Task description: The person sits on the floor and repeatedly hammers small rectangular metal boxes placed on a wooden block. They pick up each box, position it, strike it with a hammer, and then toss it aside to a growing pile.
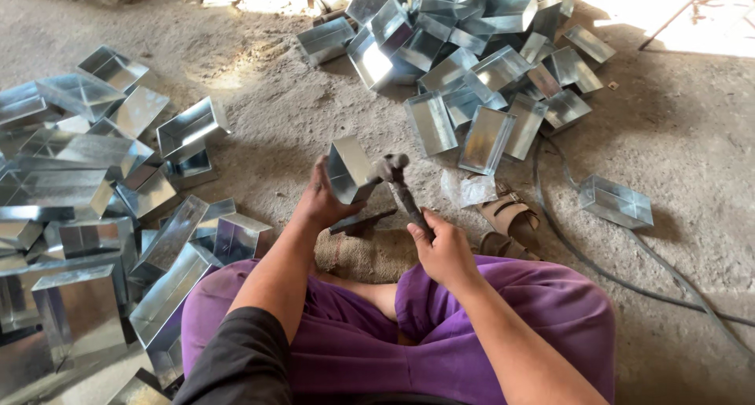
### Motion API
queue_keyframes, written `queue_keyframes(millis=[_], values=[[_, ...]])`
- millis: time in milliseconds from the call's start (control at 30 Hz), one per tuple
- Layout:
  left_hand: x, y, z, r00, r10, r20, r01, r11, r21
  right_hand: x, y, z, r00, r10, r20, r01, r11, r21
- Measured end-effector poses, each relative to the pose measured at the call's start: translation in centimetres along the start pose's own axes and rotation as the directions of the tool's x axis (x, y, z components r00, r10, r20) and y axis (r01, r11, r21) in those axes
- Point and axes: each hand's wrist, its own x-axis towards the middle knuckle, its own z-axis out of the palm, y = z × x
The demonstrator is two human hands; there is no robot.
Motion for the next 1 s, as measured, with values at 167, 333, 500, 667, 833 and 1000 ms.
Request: queue_keyframes(millis=[167,333,500,667,833,1000], values=[[-0.9,3.4,-2.9,0.975,-0.172,0.141,0.108,0.919,0.379,-0.2,3.6,-0.9,0.927,0.357,0.113,-0.371,0.917,0.147],[-2.0,5.5,-3.4,0.832,-0.316,0.456,-0.059,0.767,0.639,0.5,3.9,-1.3,0.760,0.621,0.191,-0.632,0.638,0.441],[0.6,4.3,-5.3,0.783,-0.346,0.517,-0.096,0.754,0.650,1.3,3.2,-1.9,0.793,0.581,0.183,-0.586,0.644,0.492],[0.2,4.3,-7.6,0.701,-0.612,0.367,0.375,0.754,0.540,0.9,3.6,-1.9,0.767,0.611,0.195,-0.616,0.617,0.490],[-1.4,6.0,-5.7,0.633,-0.604,0.485,0.194,0.730,0.656,1.2,3.6,-1.4,0.768,0.601,0.224,-0.619,0.604,0.502],[-0.5,3.8,-2.2,0.864,-0.327,0.381,-0.067,0.677,0.733,0.8,4.0,-1.6,0.778,0.585,0.227,-0.612,0.626,0.483]])
